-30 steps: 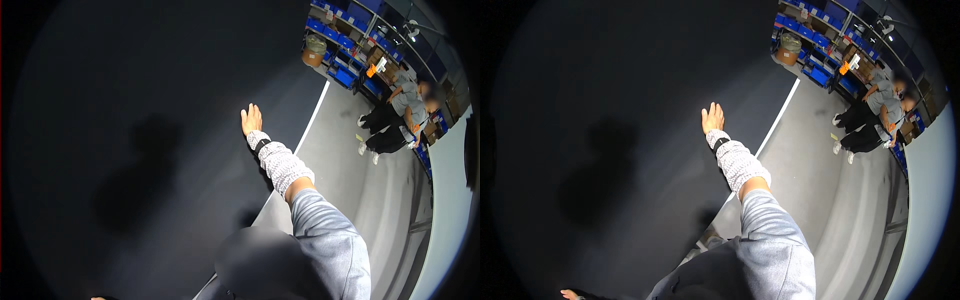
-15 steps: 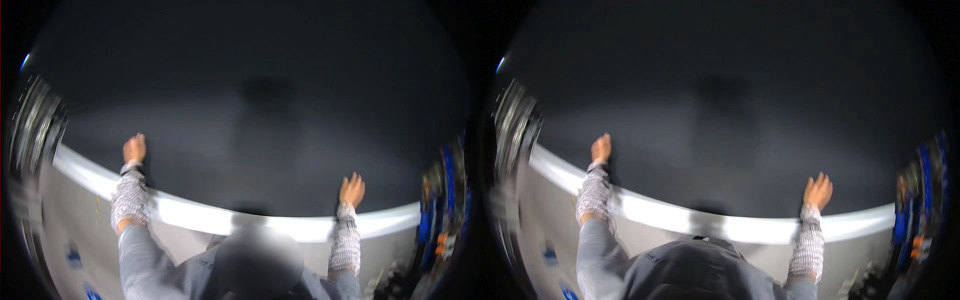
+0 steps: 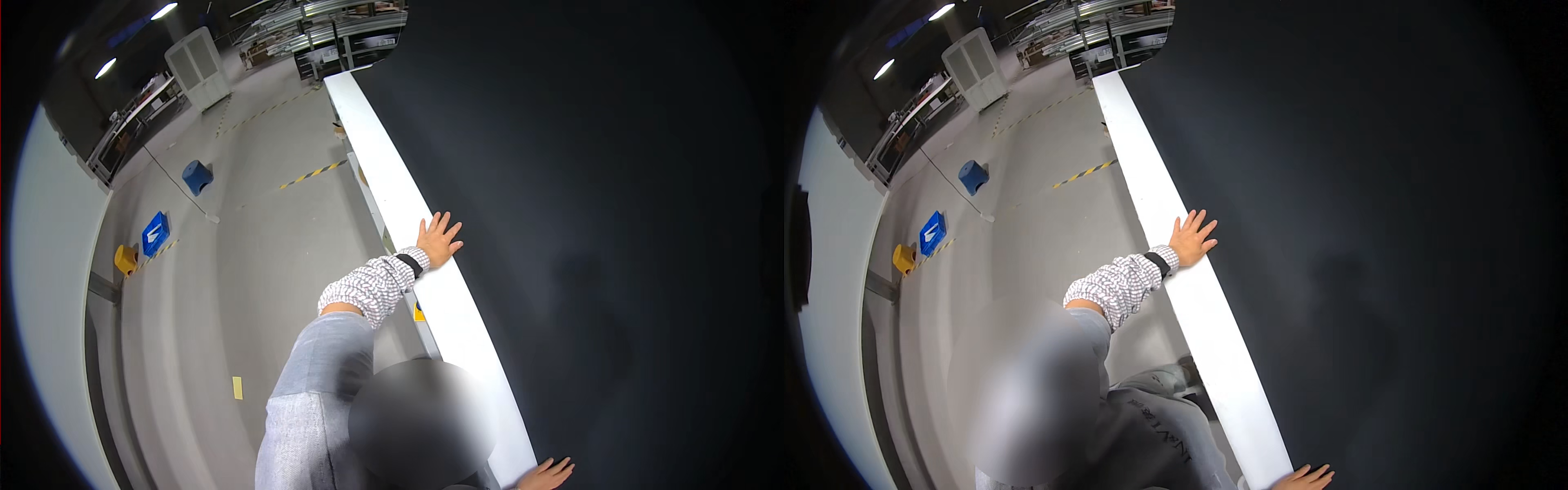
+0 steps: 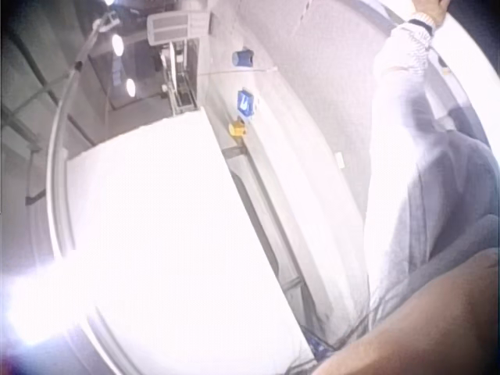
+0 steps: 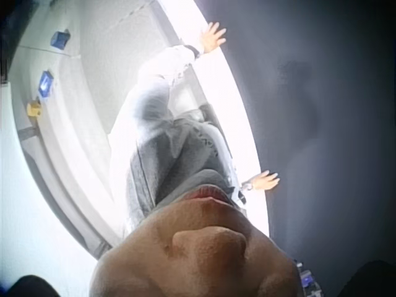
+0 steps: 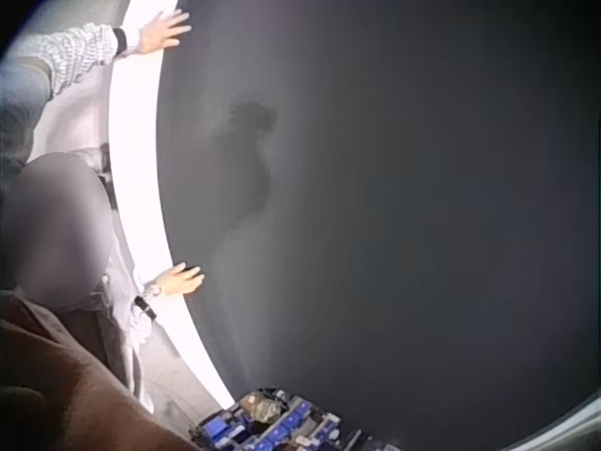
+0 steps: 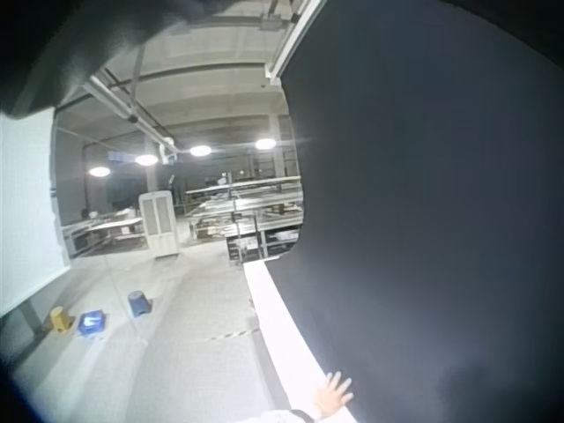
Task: Applying double-sided or protective tape along the edges of industrial panels.
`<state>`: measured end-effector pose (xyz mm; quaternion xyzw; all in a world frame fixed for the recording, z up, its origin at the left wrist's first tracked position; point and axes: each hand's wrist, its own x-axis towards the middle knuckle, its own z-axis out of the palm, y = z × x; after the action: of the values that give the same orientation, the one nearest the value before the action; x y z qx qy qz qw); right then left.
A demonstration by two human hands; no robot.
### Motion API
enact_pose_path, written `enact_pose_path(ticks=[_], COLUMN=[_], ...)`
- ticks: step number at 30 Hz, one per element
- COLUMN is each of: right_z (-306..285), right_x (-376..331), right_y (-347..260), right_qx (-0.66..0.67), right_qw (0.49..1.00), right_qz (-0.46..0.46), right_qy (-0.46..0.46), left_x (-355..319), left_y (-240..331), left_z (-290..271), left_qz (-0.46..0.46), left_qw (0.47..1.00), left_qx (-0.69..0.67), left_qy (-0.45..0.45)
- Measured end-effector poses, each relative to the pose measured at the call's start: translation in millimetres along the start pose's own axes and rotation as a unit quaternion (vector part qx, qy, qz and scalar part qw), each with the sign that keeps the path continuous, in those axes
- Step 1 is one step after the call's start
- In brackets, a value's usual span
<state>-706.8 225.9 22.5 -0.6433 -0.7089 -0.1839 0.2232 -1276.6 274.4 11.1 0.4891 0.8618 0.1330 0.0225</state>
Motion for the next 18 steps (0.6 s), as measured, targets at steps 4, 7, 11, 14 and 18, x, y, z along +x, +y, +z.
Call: enact_pose_path(ticks=[4,7,11,14,18], right_z=[-3,-10,-16,-4,0], right_x=[-15,-27,-50,-81,-91], right_y=[-7,-17,-21,3,16], right_qx=[0.038,0.056,0.069,0.000,-0.010], right_qw=[0.999,0.998,0.990,0.976,0.976], right_qz=[0.009,0.032,0.120,0.149,0.152], right_qy=[-0.015,-0.014,0.027,0.158,0.158], left_x=[-2,-18,-27,-37,-62], left_y=[3,-4,-10,-8,-23], left_z=[15,19,21,15,7], left_qz=[0.008,0.038,0.062,0.034,-0.010], left_qw=[0.999,0.997,0.993,0.990,0.986], left_qx=[-0.008,-0.022,-0.017,-0.062,-0.035], left_qy=[0.037,0.057,0.095,0.121,0.161])
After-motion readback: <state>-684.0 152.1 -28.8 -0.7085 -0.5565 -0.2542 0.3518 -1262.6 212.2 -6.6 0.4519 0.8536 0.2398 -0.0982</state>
